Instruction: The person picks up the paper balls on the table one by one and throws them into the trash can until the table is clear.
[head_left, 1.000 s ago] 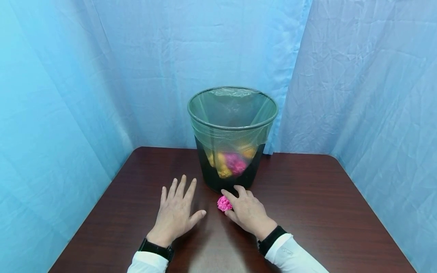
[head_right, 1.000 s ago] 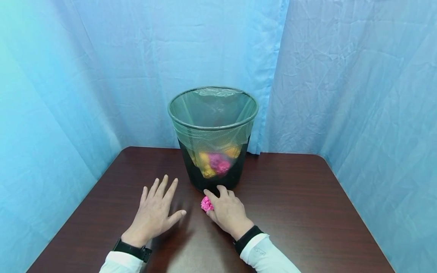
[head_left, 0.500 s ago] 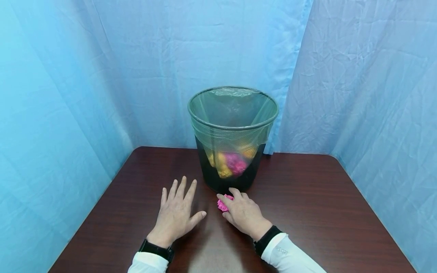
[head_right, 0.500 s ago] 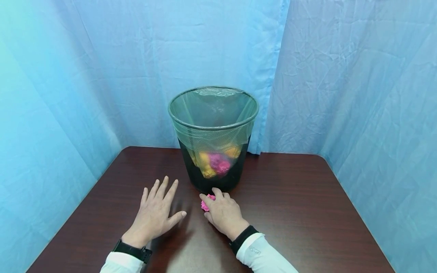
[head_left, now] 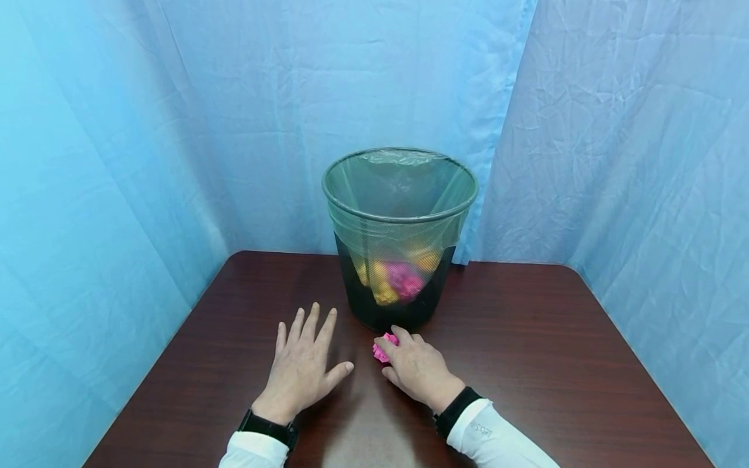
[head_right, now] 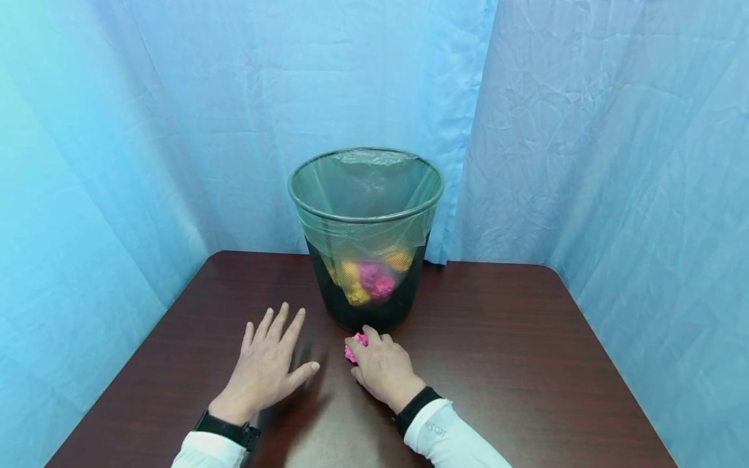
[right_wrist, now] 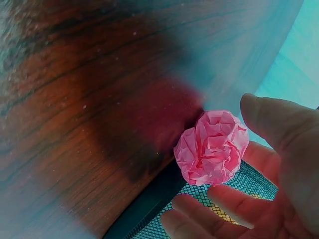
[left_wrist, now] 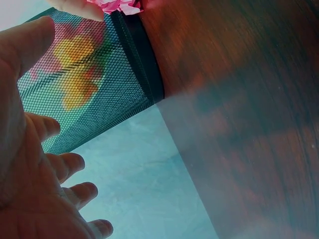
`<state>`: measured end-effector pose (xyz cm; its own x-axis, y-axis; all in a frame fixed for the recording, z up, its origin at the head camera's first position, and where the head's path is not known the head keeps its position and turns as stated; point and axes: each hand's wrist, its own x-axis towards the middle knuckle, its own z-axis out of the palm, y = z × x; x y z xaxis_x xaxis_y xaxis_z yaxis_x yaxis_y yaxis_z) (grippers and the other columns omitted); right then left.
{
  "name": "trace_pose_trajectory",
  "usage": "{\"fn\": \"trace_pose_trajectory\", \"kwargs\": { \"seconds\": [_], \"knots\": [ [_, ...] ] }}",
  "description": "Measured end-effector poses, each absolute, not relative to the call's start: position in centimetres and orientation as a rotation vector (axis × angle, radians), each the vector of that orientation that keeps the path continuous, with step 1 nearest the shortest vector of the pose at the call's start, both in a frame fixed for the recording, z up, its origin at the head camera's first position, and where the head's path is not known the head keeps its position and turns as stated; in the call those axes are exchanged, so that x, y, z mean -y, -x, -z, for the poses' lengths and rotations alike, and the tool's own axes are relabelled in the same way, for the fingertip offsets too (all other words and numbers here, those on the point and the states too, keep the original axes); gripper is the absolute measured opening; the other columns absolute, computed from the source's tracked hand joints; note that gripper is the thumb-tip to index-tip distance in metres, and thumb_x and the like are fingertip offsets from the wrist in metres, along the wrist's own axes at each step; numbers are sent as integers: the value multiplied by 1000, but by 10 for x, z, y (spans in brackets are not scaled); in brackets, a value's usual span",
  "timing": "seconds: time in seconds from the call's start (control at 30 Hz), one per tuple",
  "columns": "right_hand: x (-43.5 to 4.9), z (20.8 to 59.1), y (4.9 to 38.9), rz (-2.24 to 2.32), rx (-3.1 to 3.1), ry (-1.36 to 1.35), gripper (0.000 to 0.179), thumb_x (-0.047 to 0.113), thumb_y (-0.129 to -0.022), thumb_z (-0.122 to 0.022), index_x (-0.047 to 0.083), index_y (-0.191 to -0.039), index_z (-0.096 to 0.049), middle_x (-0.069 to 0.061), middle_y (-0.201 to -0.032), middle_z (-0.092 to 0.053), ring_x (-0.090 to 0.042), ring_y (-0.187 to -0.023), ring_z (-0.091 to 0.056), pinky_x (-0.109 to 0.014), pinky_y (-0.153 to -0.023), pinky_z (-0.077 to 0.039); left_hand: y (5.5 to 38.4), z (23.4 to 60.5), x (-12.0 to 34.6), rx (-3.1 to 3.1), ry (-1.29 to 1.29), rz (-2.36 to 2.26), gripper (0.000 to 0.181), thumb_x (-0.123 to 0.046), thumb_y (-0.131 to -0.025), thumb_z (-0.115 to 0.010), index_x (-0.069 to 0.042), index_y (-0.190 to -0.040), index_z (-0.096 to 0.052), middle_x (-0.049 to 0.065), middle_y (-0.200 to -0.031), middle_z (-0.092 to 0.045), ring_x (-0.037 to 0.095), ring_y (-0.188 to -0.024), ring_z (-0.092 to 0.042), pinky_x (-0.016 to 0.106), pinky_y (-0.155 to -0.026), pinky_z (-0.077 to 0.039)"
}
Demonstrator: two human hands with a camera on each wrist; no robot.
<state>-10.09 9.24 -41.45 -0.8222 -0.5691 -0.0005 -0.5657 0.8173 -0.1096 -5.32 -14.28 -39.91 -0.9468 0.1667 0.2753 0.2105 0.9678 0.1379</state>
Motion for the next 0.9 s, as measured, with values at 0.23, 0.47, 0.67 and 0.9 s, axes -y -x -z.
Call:
{"fn": "trace_pose_trajectory", "kwargs": {
  "seconds": [0.23, 0.47, 0.67, 0.9],
  "knots": [
    [-94, 415, 102, 193, -2927, 920, 59, 43, -89, -66, 22, -141, -53, -18, -140, -51, -32, -116, -56, -49, -94, -50, 54, 400, 143, 2855, 281, 252, 94, -73, -83, -52, -20, -156, -29, 16, -161, -24, 39, -146, -16, 70, -111, -14],
    [-95, 415, 102, 218, -2943, 929, 56, 42, -88, -67, 17, -137, -56, -20, -134, -54, -31, -112, -58, -48, -92, -52, 54, 401, 143, 2856, 279, 247, 94, -73, -82, -53, -20, -156, -29, 17, -160, -25, 40, -146, -17, 70, -111, -14],
    [-94, 416, 101, 252, -2958, 937, 48, 41, -87, -69, 18, -127, -58, -20, -130, -57, -32, -106, -60, -48, -88, -53, 54, 401, 144, 2856, 276, 245, 93, -72, -83, -53, -20, -156, -29, 17, -160, -25, 40, -145, -18, 70, -110, -16],
    [-92, 417, 101, 225, -3001, 1009, 35, 35, -88, -69, 19, -118, -62, -15, -107, -62, -23, -83, -61, -42, -73, -56, 53, 402, 143, 2861, 272, 253, 93, -71, -83, -54, -19, -156, -29, 16, -161, -24, 40, -146, -16, 70, -110, -15]
  ]
}}
